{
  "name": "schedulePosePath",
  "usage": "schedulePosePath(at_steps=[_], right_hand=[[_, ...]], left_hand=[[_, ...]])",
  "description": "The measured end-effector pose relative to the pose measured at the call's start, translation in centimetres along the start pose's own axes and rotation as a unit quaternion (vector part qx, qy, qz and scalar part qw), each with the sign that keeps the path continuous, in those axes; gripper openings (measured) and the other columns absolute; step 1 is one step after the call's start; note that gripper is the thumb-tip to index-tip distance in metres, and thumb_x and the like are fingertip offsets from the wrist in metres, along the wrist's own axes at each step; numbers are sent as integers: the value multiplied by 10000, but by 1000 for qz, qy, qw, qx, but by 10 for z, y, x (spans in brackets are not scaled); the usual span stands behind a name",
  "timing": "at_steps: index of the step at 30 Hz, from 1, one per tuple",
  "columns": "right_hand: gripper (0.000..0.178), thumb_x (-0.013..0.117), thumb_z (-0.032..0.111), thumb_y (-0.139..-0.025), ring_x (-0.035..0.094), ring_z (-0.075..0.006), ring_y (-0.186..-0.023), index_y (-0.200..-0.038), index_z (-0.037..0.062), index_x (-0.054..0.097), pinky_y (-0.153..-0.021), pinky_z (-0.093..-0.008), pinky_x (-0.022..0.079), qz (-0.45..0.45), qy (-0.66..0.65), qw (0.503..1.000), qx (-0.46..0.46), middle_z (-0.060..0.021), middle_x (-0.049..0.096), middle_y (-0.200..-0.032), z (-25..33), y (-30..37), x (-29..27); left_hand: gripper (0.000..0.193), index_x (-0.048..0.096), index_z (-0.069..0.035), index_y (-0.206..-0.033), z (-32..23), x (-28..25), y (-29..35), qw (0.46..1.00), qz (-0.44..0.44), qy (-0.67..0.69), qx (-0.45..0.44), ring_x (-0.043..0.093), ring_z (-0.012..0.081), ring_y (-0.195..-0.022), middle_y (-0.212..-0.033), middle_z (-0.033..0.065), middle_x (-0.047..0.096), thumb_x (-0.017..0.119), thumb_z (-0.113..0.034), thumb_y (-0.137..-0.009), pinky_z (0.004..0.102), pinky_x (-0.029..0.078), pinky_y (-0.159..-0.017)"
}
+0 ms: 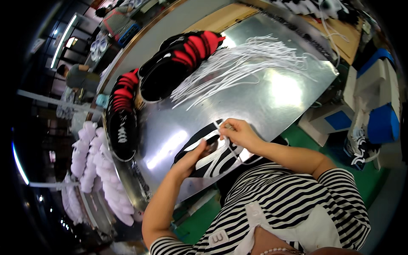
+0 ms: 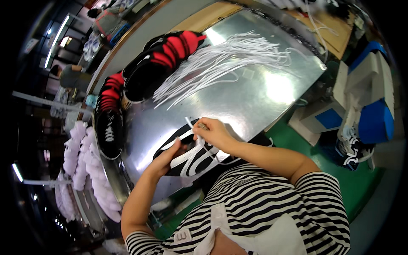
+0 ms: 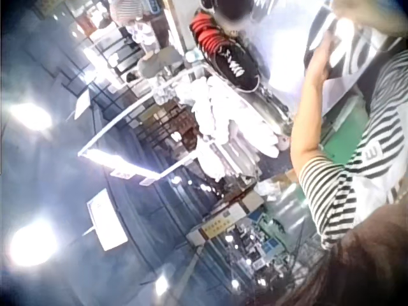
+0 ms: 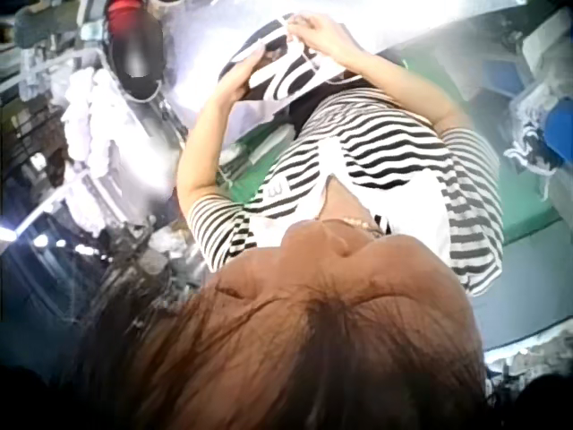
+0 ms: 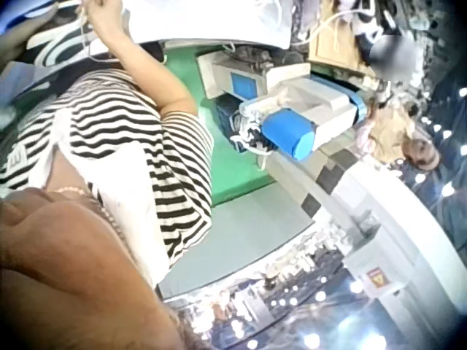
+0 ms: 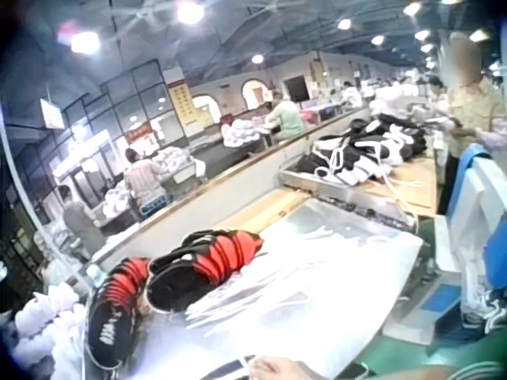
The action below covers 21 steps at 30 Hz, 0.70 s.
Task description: The person laces several black and white shoes by threading white laces through the eyelets and smoothing them out by hand on a metal table.
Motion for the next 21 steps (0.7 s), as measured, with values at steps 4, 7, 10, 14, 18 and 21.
schedulePosePath(at_steps=[4, 7, 10, 14, 18, 21], right_hand=[[154, 615, 195, -954, 431, -19, -535, -996, 48, 635, -483, -180, 330, -37, 22, 997, -67, 21, 655, -749, 12, -2, -4], [145, 621, 189, -946, 449, -11, -572, -977, 48, 638, -513, -169, 340, 22, 10, 997, -79, 16, 667, -764, 28, -2, -5], [143, 626, 177, -938, 484, -12, -608, -946, 35, 645, -550, -169, 359, 47, 60, 993, -85, 7, 678, -775, 46, 7, 0], [158, 633, 176, -913, 496, -34, -623, -906, 21, 660, -568, -215, 381, 33, 70, 993, -88, 12, 659, -702, 49, 16, -10], [145, 630, 169, -898, 566, -45, -641, -876, 26, 651, -579, -232, 430, 32, 148, 986, -63, -2, 668, -690, 48, 14, -10], [163, 620, 181, -907, 598, -83, -633, -863, 24, 634, -586, -255, 451, 37, 161, 984, -60, -28, 678, -693, 45, 17, -9]], left_hand=[[774, 415, 21, -1433, -42, 51, -1, 981, 82, 107, 140, 351, 240, -1417, -1473, 157, 436, 447, -598, -970, 332, 255, -1169], [700, 415, 37, -1418, -34, 58, -20, 938, 119, 278, 167, 467, 240, -1307, -1347, 136, 532, 480, -516, -992, 343, 311, -1138], [641, 438, 61, -1381, -33, 47, -31, 939, 61, 261, 214, 512, 232, -1232, -1290, 137, 554, 491, -457, -1007, 340, 336, -1116], [548, 520, 57, -1252, -54, 58, -6, 937, -34, 232, 260, 550, 201, -1148, -1189, 121, 604, 498, -436, -1013, 327, 384, -1052], [439, 604, -1, -1189, -59, 66, 1, 938, -38, 157, 308, 583, 152, -1058, -1116, 87, 648, 449, -385, -1043, 285, 420, -977], [372, 627, 10, -1155, -62, 68, 11, 934, -74, 144, 319, 608, 174, -1036, -1102, 101, 662, 484, -311, -1034, 315, 438, -974]])
Point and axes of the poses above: each hand's wrist, its own y-axis away from the middle knuckle, its own x-axis out of the palm, z = x × y, the point moved 9 cm from there along -y, towards the middle knuckle
